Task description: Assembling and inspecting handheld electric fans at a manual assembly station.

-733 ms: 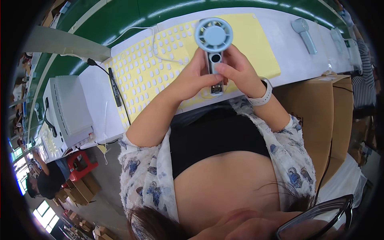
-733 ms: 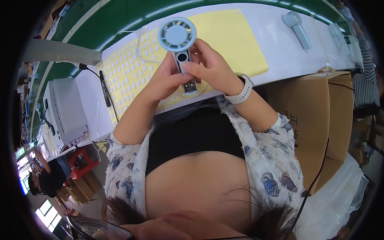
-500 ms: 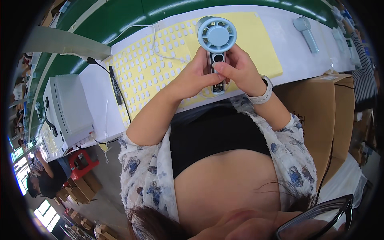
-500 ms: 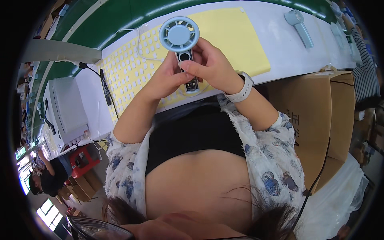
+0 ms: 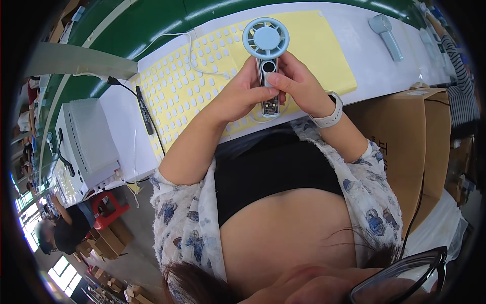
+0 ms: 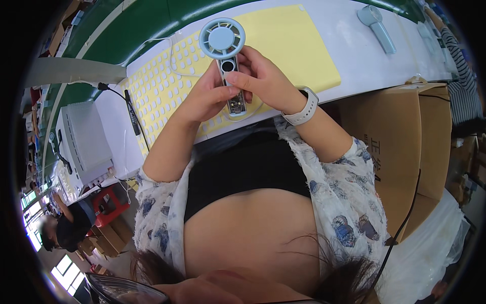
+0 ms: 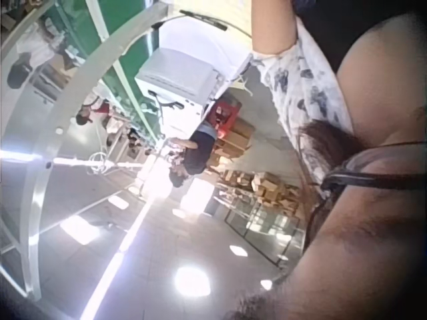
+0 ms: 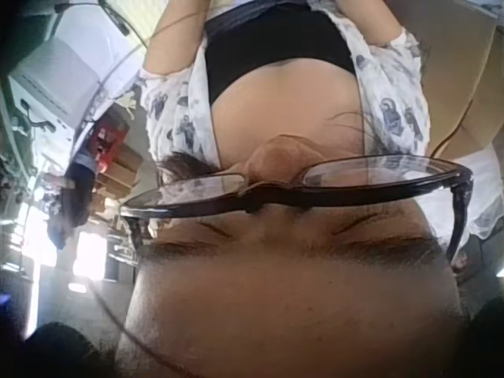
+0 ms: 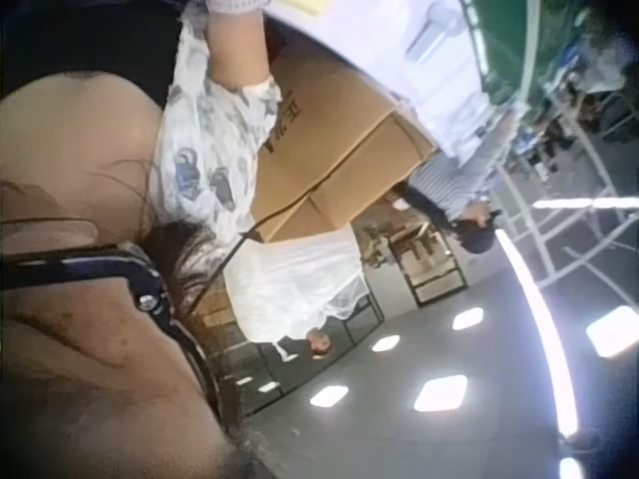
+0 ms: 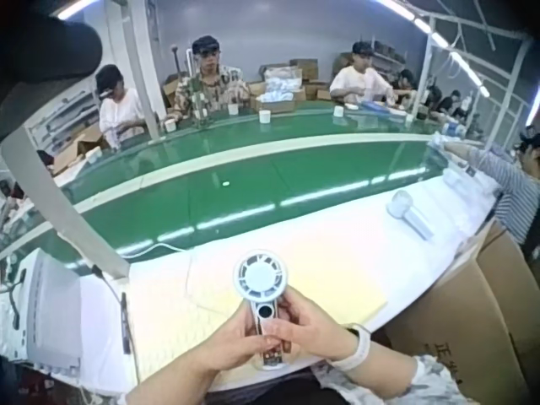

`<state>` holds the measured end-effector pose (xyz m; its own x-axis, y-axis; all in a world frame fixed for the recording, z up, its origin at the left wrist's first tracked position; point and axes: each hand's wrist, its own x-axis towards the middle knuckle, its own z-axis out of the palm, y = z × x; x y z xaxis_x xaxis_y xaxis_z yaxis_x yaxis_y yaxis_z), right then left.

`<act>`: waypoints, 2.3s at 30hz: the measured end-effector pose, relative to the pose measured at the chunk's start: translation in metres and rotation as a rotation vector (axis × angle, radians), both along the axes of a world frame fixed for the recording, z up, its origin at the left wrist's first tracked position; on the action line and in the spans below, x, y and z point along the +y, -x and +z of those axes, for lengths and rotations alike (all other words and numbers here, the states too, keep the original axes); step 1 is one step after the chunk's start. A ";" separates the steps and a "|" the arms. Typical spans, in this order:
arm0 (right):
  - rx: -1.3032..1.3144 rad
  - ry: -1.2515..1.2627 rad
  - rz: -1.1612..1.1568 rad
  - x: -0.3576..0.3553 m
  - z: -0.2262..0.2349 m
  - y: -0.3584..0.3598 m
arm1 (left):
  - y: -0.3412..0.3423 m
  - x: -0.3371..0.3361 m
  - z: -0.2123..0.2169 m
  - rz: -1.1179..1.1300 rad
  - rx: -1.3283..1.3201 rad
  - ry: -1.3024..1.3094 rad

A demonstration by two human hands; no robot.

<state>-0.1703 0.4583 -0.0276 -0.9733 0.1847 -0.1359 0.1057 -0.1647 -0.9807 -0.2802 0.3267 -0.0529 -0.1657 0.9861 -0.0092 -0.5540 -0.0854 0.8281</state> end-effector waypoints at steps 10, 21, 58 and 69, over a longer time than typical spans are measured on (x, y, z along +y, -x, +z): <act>0.040 0.028 -0.066 -0.003 0.002 -0.002 | -0.002 0.001 0.006 -0.024 -0.017 0.017; 0.239 0.029 -0.096 -0.005 -0.008 -0.004 | -0.002 -0.002 0.004 0.051 0.227 0.042; 0.511 0.621 -0.103 0.054 0.005 -0.020 | -0.014 0.005 0.019 0.371 1.137 -0.052; 0.549 0.655 0.002 0.057 -0.001 -0.017 | -0.018 0.003 0.018 0.372 1.075 -0.093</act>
